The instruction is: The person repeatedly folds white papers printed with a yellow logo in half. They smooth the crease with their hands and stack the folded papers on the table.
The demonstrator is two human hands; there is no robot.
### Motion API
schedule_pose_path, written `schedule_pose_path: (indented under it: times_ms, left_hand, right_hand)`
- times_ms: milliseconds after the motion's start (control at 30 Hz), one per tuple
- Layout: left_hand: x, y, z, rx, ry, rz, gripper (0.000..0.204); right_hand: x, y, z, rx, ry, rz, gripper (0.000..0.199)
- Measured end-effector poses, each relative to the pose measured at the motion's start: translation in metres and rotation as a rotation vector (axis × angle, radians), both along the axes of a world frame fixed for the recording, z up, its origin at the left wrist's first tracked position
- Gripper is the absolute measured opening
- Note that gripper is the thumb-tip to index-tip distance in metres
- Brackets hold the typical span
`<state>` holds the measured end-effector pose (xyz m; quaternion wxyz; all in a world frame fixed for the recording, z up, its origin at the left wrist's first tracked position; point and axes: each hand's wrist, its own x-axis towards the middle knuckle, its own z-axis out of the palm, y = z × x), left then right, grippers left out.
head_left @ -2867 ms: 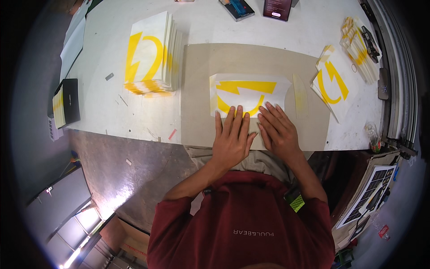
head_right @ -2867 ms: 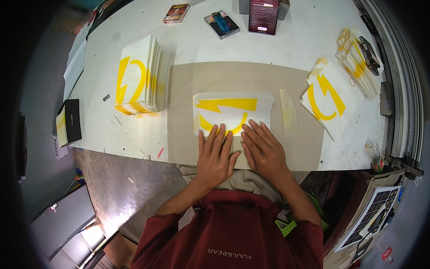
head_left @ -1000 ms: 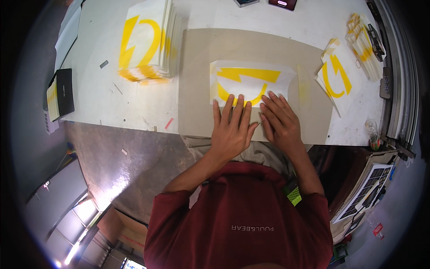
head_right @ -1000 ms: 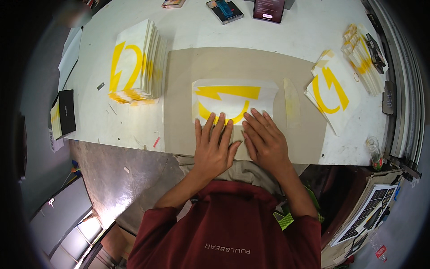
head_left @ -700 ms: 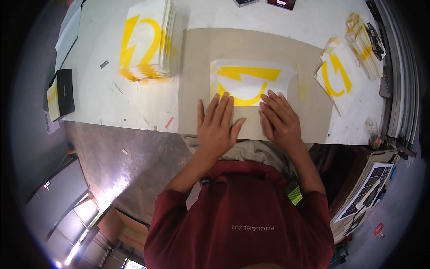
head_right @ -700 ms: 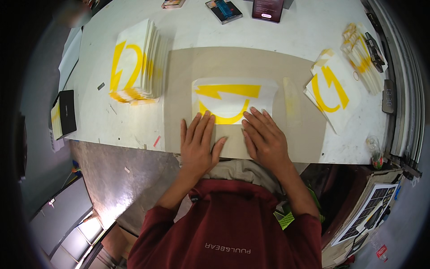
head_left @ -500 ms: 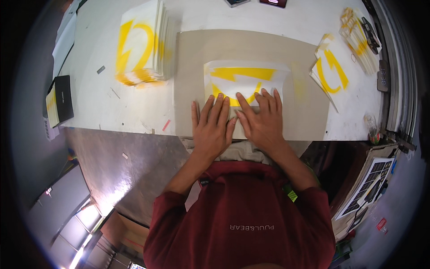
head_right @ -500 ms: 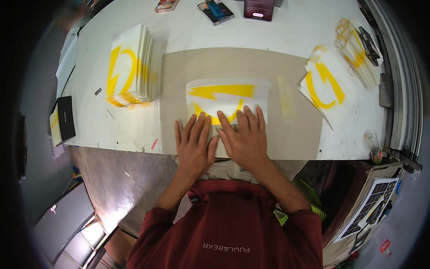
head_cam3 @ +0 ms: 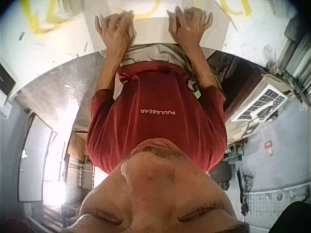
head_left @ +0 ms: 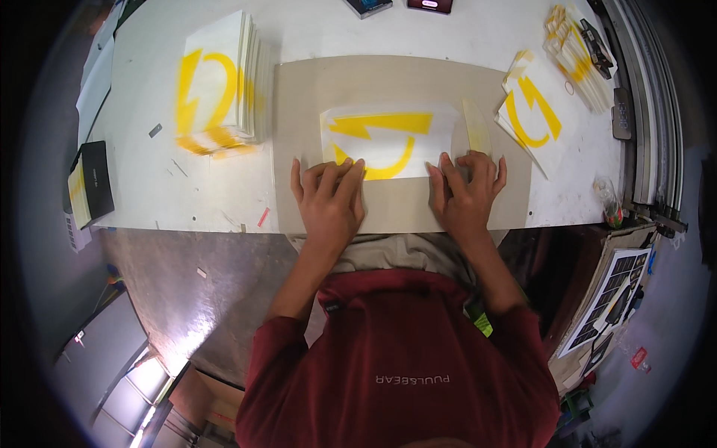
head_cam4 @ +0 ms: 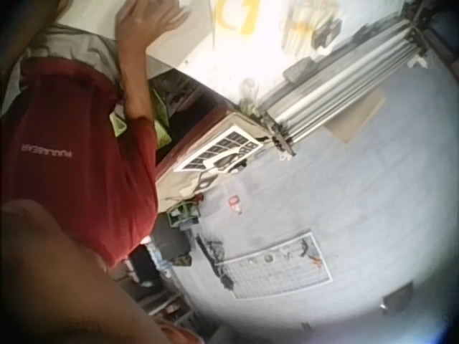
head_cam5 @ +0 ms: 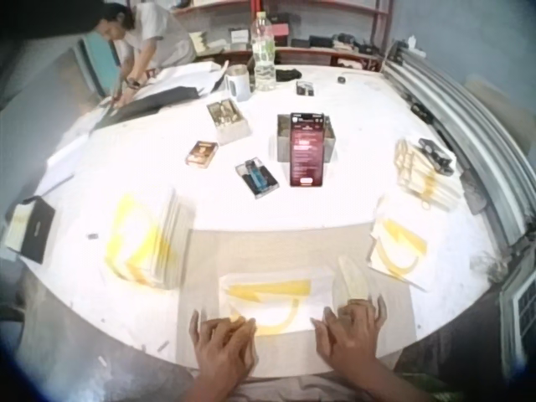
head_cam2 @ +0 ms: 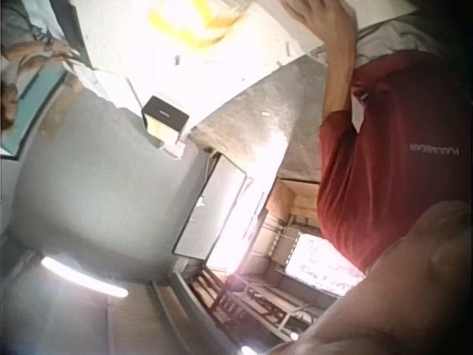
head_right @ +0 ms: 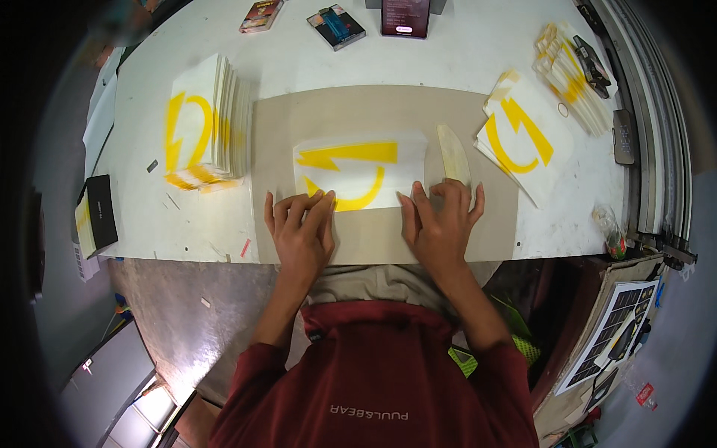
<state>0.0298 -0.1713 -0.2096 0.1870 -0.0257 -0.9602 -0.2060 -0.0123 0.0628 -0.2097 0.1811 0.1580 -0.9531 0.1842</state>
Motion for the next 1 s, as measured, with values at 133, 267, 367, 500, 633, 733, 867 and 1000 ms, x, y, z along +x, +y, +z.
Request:
schedule_pose_path:
  times_ms: [133, 267, 367, 500, 633, 733, 867, 1000]
  left_hand:
    - [-0.002, -0.004, 0.001, 0.056, 0.012, 0.0, 0.028]
    - [-0.003, -0.003, 0.002, 0.046, -0.01, -0.004, 0.028]
    - [-0.005, -0.002, 0.0, 0.043, -0.018, -0.006, 0.027]
    - [-0.002, -0.005, -0.001, 0.092, -0.005, -0.003, 0.027]
    - [-0.005, -0.006, -0.005, 0.088, 0.008, -0.019, 0.028]
    - [-0.004, -0.006, -0.006, 0.088, 0.007, -0.033, 0.028]
    - [-0.005, -0.005, 0.003, 0.026, -0.041, -0.038, 0.029]
    - [-0.004, -0.001, 0.0, 0.024, -0.005, 0.006, 0.026]
  right_hand:
    - [0.007, -0.004, 0.002, 0.026, 0.003, -0.068, 0.032]
    - [0.01, -0.046, -0.002, 0.03, 0.022, -0.148, 0.045]
    - [0.013, -0.05, 0.003, -0.005, -0.061, -0.152, 0.048]
    - [0.014, 0.01, 0.013, 0.048, -0.057, -0.201, 0.037]
    - [0.019, 0.024, 0.02, -0.068, 0.009, -0.165, 0.033]
    - [0.025, -0.031, 0.027, -0.104, -0.107, 0.226, 0.039]
    - [0.014, -0.074, 0.011, -0.066, -0.284, 0.334, 0.048]
    - [0.022, -0.033, 0.005, 0.011, -0.25, 0.312, 0.049]
